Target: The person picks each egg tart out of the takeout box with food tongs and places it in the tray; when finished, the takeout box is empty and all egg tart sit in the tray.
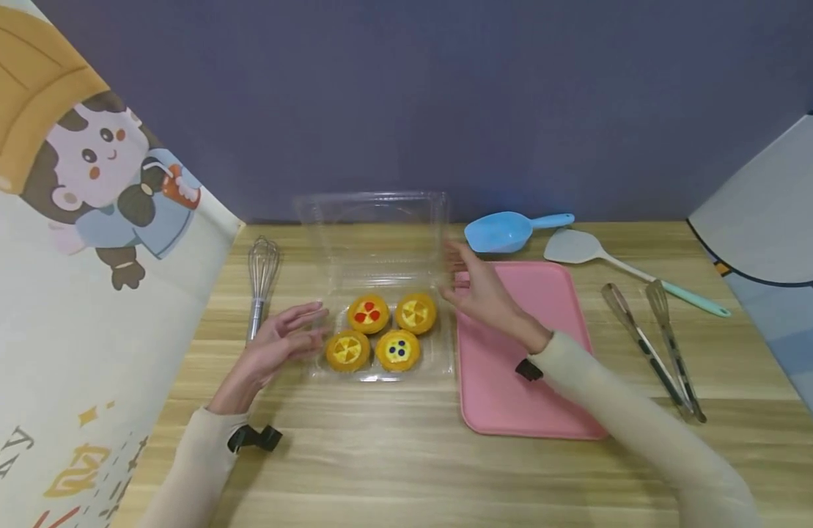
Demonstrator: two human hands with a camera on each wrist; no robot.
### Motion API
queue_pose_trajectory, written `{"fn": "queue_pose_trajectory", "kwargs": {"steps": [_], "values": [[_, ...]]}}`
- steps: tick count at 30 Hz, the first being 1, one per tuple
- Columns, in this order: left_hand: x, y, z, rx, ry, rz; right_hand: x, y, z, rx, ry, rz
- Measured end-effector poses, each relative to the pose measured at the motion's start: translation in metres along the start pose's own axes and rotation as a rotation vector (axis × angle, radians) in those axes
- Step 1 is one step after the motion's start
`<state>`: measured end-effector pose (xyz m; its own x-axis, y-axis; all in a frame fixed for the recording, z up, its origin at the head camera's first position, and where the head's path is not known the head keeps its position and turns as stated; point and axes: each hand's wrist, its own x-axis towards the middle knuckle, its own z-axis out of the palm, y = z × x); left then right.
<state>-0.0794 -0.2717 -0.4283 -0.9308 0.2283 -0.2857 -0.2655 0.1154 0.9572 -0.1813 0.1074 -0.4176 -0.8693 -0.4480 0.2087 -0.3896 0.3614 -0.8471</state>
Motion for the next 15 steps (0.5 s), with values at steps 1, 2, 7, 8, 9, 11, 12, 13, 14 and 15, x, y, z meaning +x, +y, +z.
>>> {"fn": "queue_pose_trajectory", "kwargs": {"steps": [1, 2, 7, 8, 9, 11, 12, 13, 14, 15], "values": [[-0.001, -0.001, 0.0, -0.003, -0.003, -0.002, -0.002, 0.003, 0.002, 0.022, -0.022, 0.018], [-0.001, -0.001, -0.001, -0.005, -0.002, -0.004, -0.004, 0.006, 0.005, 0.045, -0.042, 0.036], [-0.004, -0.002, 0.0, -0.005, -0.01, 0.012, -0.011, 0.011, 0.014, 0.146, -0.072, 0.127], [-0.004, -0.002, 0.0, -0.003, -0.008, 0.013, -0.011, 0.011, 0.015, 0.164, -0.069, 0.14], [-0.005, -0.002, 0.0, 0.002, -0.005, 0.012, -0.012, 0.011, 0.016, 0.182, -0.066, 0.152], [-0.006, -0.002, 0.0, 0.007, -0.001, 0.007, -0.012, 0.01, 0.018, 0.231, -0.063, 0.174], [-0.006, -0.003, 0.001, 0.01, 0.0, 0.005, -0.012, 0.009, 0.018, 0.247, -0.065, 0.184], [-0.007, -0.003, 0.001, 0.01, 0.003, 0.002, -0.012, 0.008, 0.018, 0.273, -0.069, 0.197], [-0.007, -0.003, 0.001, 0.011, 0.003, 0.001, -0.012, 0.008, 0.018, 0.279, -0.074, 0.206], [-0.007, -0.003, 0.001, 0.01, 0.004, 0.0, -0.012, 0.007, 0.019, 0.293, -0.077, 0.22]]}}
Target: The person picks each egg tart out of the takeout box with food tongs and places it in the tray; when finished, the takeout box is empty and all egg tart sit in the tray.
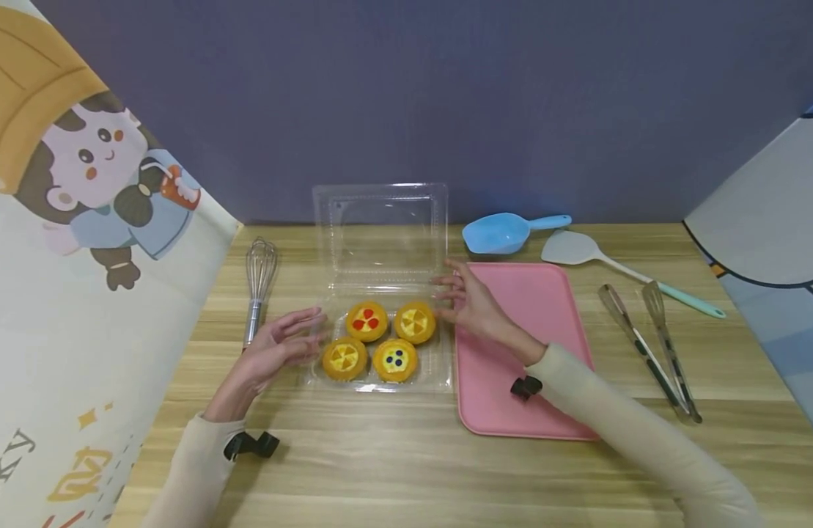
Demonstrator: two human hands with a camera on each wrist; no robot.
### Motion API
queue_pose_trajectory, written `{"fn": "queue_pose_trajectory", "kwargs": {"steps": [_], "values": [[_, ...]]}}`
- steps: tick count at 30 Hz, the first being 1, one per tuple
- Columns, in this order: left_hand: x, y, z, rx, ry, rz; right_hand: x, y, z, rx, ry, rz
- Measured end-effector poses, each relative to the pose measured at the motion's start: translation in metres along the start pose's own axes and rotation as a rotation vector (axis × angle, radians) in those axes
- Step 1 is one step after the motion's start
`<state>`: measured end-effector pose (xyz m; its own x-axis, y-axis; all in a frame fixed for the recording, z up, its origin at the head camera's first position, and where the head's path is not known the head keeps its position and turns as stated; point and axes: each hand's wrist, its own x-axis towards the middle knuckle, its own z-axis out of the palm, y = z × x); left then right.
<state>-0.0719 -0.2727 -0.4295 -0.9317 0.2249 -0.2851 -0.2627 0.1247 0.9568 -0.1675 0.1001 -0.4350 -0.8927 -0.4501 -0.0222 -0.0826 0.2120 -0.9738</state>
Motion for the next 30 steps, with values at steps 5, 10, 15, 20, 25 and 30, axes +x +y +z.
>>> {"fn": "queue_pose_trajectory", "kwargs": {"steps": [5, 10, 15, 20, 25, 30], "values": [[-0.001, 0.0, 0.001, -0.006, -0.002, 0.003, 0.0, 0.0, 0.001, 0.033, -0.01, 0.071], [-0.003, 0.001, 0.001, -0.02, 0.0, -0.004, -0.001, 0.002, 0.0, 0.096, -0.024, 0.122], [-0.004, 0.001, 0.001, -0.027, 0.001, -0.006, -0.002, 0.007, 0.001, 0.177, -0.044, 0.118], [-0.004, 0.001, 0.001, -0.018, 0.001, 0.0, -0.002, 0.01, 0.0, 0.201, -0.054, 0.116], [-0.003, 0.001, 0.002, -0.016, 0.009, -0.008, -0.004, 0.008, -0.001, 0.176, -0.03, 0.142], [-0.002, 0.001, 0.001, -0.024, 0.021, -0.015, -0.01, 0.005, -0.006, 0.082, -0.021, 0.112]]}}
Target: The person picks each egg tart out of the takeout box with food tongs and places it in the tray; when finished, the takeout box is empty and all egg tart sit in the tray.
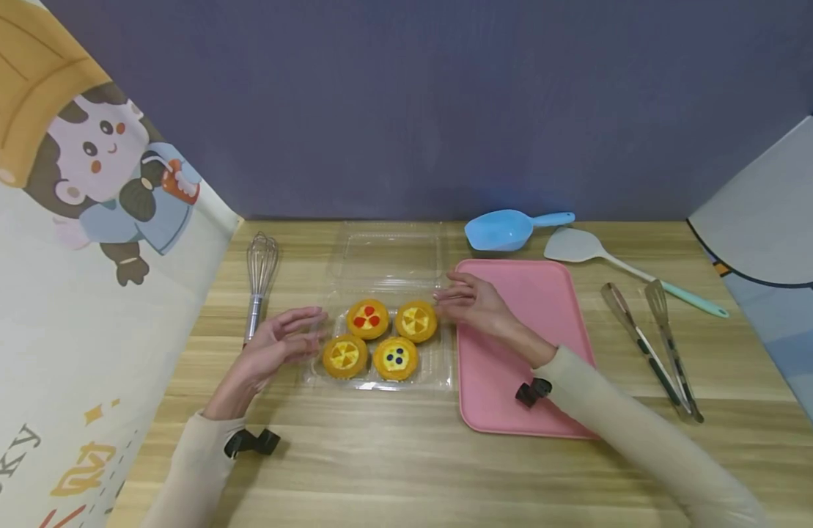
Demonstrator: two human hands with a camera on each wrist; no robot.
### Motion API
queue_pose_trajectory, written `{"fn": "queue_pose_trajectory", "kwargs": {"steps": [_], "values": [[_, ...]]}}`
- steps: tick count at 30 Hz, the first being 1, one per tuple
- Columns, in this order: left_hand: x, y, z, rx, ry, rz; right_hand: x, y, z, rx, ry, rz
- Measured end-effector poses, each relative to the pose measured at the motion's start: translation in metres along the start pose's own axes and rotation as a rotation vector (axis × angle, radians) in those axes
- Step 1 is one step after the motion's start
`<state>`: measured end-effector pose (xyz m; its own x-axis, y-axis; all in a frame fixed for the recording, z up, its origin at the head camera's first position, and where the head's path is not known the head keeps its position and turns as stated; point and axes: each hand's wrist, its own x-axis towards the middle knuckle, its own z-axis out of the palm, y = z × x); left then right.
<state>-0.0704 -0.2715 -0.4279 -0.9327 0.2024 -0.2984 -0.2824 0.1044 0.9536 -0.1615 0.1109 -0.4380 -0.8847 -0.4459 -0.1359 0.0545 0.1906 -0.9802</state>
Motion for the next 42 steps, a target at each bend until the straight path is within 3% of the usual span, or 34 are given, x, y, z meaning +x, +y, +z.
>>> {"fn": "queue_pose_trajectory", "kwargs": {"steps": [9, 22, 25, 28, 32, 38, 42], "values": [[0.0, 0.004, 0.001, 0.021, 0.03, 0.006, -0.031, -0.009, -0.033, -0.164, 0.035, -0.024], [-0.003, 0.002, 0.004, 0.044, 0.064, -0.017, -0.108, 0.002, -0.107, -0.478, 0.199, -0.123], [-0.003, 0.003, 0.004, 0.042, 0.072, -0.03, -0.125, 0.008, -0.128, -0.564, 0.273, -0.054], [-0.004, 0.003, 0.004, 0.046, 0.077, -0.039, -0.142, 0.015, -0.148, -0.654, 0.341, 0.088], [-0.005, 0.003, 0.004, 0.054, 0.081, -0.039, -0.163, 0.029, -0.175, -0.658, 0.36, 0.23], [-0.006, 0.002, 0.004, 0.047, 0.088, -0.033, -0.188, 0.048, -0.201, -0.695, 0.417, 0.332], [-0.006, 0.002, 0.005, 0.052, 0.09, -0.031, -0.199, 0.056, -0.206, -0.836, 0.462, 0.364]]}}
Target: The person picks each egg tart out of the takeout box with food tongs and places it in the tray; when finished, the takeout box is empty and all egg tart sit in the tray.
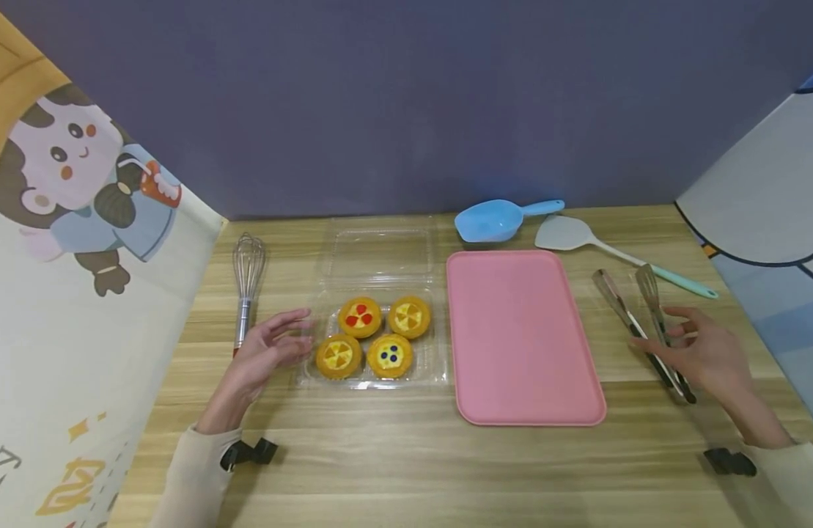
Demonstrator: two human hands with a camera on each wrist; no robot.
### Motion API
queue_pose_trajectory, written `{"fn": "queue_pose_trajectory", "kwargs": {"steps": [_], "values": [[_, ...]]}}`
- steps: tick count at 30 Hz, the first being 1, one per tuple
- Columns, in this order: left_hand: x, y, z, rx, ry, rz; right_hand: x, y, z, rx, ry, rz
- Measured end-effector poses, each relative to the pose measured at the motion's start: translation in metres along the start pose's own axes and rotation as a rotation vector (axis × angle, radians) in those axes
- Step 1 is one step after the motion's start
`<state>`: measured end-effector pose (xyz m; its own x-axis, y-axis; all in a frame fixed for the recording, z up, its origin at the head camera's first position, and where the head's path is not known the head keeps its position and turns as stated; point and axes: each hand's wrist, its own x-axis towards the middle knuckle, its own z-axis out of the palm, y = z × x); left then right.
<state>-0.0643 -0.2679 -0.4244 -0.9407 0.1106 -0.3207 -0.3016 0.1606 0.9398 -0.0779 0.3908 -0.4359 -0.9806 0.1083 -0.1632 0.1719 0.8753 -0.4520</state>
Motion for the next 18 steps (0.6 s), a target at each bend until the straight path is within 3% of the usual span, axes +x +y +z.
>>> {"fn": "queue_pose_trajectory", "kwargs": {"steps": [10, 18], "values": [[-0.001, -0.004, 0.0, 0.002, 0.004, 0.002, 0.0, 0.011, 0.002, -0.083, -0.127, 0.043], [-0.001, -0.002, 0.001, 0.008, 0.007, 0.004, 0.007, 0.013, 0.008, -0.104, -0.123, 0.029]]}}
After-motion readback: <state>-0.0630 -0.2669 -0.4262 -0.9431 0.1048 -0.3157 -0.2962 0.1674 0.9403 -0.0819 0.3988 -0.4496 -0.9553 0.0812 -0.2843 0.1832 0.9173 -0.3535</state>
